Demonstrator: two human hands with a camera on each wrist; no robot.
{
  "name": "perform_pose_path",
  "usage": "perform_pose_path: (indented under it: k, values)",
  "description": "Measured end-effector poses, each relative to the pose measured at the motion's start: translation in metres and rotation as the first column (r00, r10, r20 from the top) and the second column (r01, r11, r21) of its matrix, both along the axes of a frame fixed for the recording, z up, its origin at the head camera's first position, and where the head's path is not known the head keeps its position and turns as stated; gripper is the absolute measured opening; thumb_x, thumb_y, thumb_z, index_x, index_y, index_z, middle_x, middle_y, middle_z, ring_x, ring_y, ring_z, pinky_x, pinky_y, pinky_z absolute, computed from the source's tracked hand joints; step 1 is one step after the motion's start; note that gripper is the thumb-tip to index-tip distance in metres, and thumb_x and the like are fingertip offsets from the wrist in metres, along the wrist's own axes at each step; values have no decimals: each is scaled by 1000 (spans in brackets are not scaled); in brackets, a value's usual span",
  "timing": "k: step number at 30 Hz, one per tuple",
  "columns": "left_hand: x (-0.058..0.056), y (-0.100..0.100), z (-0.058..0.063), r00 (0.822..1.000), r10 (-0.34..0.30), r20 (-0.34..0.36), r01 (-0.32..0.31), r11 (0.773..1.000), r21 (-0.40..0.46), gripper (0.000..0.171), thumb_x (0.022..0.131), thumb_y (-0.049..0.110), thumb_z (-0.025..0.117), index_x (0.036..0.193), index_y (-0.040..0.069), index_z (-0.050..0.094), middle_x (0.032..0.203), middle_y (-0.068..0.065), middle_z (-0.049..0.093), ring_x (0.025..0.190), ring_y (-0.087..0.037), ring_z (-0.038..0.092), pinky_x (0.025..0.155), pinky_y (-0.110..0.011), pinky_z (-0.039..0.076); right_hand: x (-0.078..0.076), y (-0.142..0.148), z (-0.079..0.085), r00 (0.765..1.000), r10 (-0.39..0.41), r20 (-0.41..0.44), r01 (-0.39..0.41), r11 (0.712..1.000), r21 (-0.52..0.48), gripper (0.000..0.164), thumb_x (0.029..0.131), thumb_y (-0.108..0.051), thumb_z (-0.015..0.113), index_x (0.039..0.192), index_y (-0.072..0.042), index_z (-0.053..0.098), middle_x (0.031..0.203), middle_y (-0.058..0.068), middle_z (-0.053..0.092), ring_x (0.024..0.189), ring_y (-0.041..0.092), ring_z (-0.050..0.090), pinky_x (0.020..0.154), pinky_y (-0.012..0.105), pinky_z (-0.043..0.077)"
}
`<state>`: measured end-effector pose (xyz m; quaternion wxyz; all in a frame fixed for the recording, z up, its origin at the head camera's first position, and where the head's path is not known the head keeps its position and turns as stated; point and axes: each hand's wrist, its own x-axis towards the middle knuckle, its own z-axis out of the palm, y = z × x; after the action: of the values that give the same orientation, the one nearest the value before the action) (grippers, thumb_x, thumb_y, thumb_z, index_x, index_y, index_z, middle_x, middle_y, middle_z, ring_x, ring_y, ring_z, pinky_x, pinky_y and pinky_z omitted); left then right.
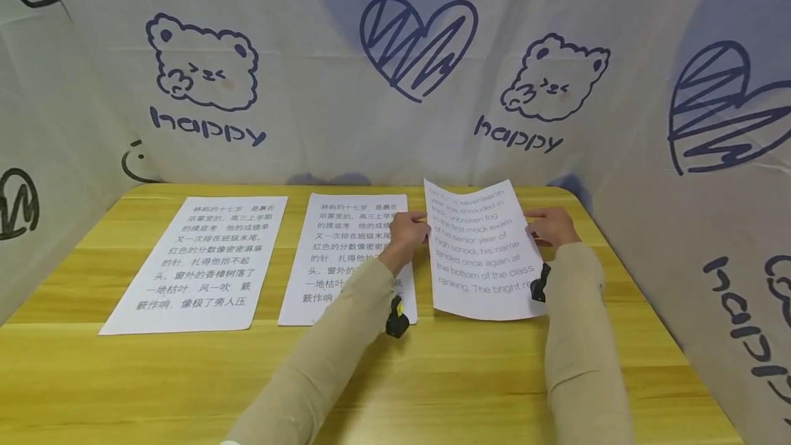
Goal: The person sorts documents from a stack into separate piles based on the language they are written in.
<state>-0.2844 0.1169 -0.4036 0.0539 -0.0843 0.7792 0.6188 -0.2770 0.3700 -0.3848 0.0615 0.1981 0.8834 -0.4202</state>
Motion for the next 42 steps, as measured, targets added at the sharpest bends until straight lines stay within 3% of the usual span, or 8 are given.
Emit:
perform_pose_path:
  k: [9,14,21,23,29,34,39,42]
  values:
    - [5,6,-1,1000,-10,-17,9,999,-50,38,90,-6,53,125,1,64,122,-15,63,100,-25,62,59,-25,41,0,9,-6,1000,6,-18,-6,1000,-19,47,93,0,54,139,6,46,131,28,50,102,34,58,73,37,55]
    - [3,5,-1,996,-79,31,80,996,-31,41,88,-5,57,129,-1,60,122,-17,62,78,-19,59,61,-27,43,1,6,-4,1000,18,11,-18,999,-28,49,94,-2,51,141,7,42,132,29,48,106,37,55,82,42,53]
    - [0,1,-1,957,-240,163,255,964,-78,33,85,0,68,118,-6,62,66,-4,40,56,-16,36,55,-28,33,3,3,-3,994,-1,106,5,999,-34,55,97,-9,49,146,8,31,139,29,41,117,39,46,99,49,42]
    - [0,1,-2,953,-246,176,264,960,-88,56,86,1,68,138,-6,48,72,-7,45,59,-17,39,59,-29,36,3,5,-5,994,6,105,-2,999,-35,56,96,-10,49,145,9,31,140,29,40,117,39,45,98,48,43]
    - [0,0,-7,947,-273,166,292,952,-98,59,87,2,66,140,-9,43,78,-10,47,63,-19,41,63,-30,38,5,6,-9,994,17,109,-13,999,-32,59,94,-11,52,146,9,31,141,30,38,113,37,49,82,34,48]
    - [4,-1,-7,951,-276,142,294,948,-125,57,84,2,67,136,-10,46,106,-18,56,83,-24,49,76,-33,46,7,2,-9,991,-30,131,34,999,-29,61,94,-11,51,147,9,27,144,31,35,119,40,46,101,45,41]
    - [1,0,9,928,-309,210,360,890,-281,39,87,11,67,120,-7,58,71,-6,44,54,-15,36,50,-26,36,6,-1,-10,983,-84,165,93,995,-46,66,95,-10,52,150,8,18,150,30,25,131,43,31,111,53,24]
    - [-5,-2,24,903,-378,203,428,827,-363,39,92,16,62,125,-5,56,77,-7,53,52,-14,40,47,-24,37,5,0,-8,982,-68,174,72,997,-17,67,96,-11,50,150,8,15,152,30,19,136,45,24,112,54,20]
